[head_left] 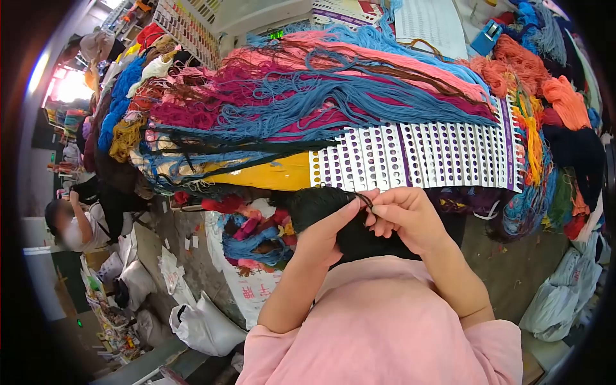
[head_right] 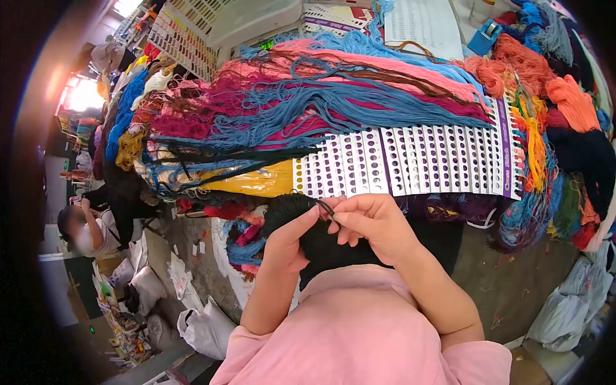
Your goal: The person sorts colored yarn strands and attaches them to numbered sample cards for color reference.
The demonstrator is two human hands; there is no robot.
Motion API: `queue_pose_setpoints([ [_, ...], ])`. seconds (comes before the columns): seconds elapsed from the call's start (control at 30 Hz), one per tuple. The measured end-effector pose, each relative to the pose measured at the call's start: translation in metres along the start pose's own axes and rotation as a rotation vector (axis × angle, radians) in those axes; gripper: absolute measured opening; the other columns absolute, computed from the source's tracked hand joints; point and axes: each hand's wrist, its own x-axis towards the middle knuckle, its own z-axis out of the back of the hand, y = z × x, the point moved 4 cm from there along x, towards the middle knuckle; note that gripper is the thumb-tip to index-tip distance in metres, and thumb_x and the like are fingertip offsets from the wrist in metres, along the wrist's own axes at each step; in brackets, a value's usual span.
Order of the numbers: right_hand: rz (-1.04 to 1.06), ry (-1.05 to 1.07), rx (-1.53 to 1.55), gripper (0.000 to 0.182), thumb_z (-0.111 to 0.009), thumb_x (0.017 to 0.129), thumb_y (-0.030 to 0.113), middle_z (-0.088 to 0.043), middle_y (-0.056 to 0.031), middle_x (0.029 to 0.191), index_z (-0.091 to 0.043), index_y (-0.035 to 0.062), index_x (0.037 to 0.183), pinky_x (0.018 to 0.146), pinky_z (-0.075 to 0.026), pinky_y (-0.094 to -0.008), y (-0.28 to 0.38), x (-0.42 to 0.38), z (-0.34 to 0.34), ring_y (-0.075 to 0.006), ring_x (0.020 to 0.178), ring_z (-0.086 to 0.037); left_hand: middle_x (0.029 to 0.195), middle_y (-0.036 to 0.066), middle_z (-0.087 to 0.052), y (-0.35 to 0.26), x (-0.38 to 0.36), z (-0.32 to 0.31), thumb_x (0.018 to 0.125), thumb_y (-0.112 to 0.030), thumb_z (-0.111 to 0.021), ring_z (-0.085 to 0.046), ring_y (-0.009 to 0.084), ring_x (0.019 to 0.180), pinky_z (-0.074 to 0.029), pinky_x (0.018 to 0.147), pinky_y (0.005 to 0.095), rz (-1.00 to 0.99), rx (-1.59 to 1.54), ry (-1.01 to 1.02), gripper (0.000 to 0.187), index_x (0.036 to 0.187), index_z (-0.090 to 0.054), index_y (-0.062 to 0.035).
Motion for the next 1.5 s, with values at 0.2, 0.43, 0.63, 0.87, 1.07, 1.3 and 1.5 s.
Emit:
queue_pose_setpoints([
  [0.2,0.027,0.025,0.027,0.011,-0.053,0.074,0.006,-0.056,-0.0046,0.070,-0.057,-0.0019,0.080,0.048,-0.038,-0.0165,-0.002,-0.001,0.000,-0.0053,0.054,-0.049,0.096,0.011,-0.052,0.004,-0.001,0.008,0.082,-0.022,-0.041,-0.050,0.0170,0.089,-0.039,0.079,0.0288,-0.004,0.015,0.018,0.037,0.106,-0.043,0.0056],
  [0.43,0.010,-0.083,-0.168,0.010,-0.054,0.073,0.002,-0.054,-0.0026,0.066,-0.057,-0.0017,0.081,0.050,-0.036,-0.0156,0.001,-0.002,-0.013,-0.0038,0.052,-0.044,0.101,0.013,-0.050,0.005,-0.002,0.002,0.084,-0.026,-0.036,-0.050,0.0191,0.090,-0.039,0.079,0.0305,-0.023,-0.012,-0.052,0.041,0.109,-0.040,0.0058],
  [0.63,0.018,0.034,0.187,0.009,-0.052,0.075,0.004,-0.051,-0.0010,0.061,-0.055,-0.0018,0.080,0.051,-0.039,-0.0176,-0.006,-0.004,0.006,-0.0043,0.051,-0.044,0.106,0.013,-0.047,0.005,-0.003,0.003,0.085,-0.028,-0.032,-0.048,0.0196,0.093,-0.038,0.080,0.0325,-0.030,-0.078,0.079,0.043,0.110,-0.038,0.0066],
  [0.87,0.042,0.009,0.144,0.010,-0.051,0.076,0.006,-0.050,-0.0010,0.062,-0.053,-0.0016,0.082,0.050,-0.039,-0.0176,-0.005,-0.007,0.004,-0.0043,0.049,-0.042,0.111,0.015,-0.044,0.005,-0.005,0.001,0.085,-0.025,-0.031,-0.043,0.0216,0.101,-0.037,0.084,0.0362,-0.025,-0.097,0.019,0.040,0.108,-0.041,0.0067],
  [1.07,0.051,-0.042,-0.082,0.021,-0.054,0.073,0.002,-0.054,-0.0019,0.070,-0.054,-0.0047,0.092,0.051,-0.038,-0.0159,0.000,-0.008,-0.004,-0.0029,0.052,-0.043,0.109,0.015,-0.046,0.003,-0.007,0.000,0.085,-0.024,-0.033,-0.047,0.0225,0.097,-0.038,0.083,0.0347,-0.036,-0.082,0.052,0.036,0.101,-0.046,0.0059],
  [1.3,0.128,-0.121,-0.300,0.016,-0.057,0.069,-0.002,-0.052,-0.0017,0.068,-0.057,-0.0059,0.084,0.051,-0.040,-0.0161,-0.003,-0.009,-0.005,-0.0034,0.056,-0.046,0.105,0.015,-0.047,0.007,-0.005,0.003,0.084,-0.022,-0.037,-0.049,0.0210,0.092,-0.039,0.081,0.0334,-0.046,-0.091,0.017,0.032,0.096,-0.049,0.0057],
  [1.5,0.422,-0.050,-0.069,0.003,-0.050,0.073,-0.002,-0.050,-0.0073,0.066,-0.050,-0.0045,0.071,0.045,-0.043,-0.0208,0.019,-0.020,-0.001,-0.0092,0.051,-0.049,0.082,0.007,-0.052,0.002,-0.007,0.008,0.077,-0.005,-0.045,-0.049,0.0134,0.077,-0.041,0.070,0.0287,0.000,0.121,0.080,0.014,0.085,-0.053,0.0026],
])
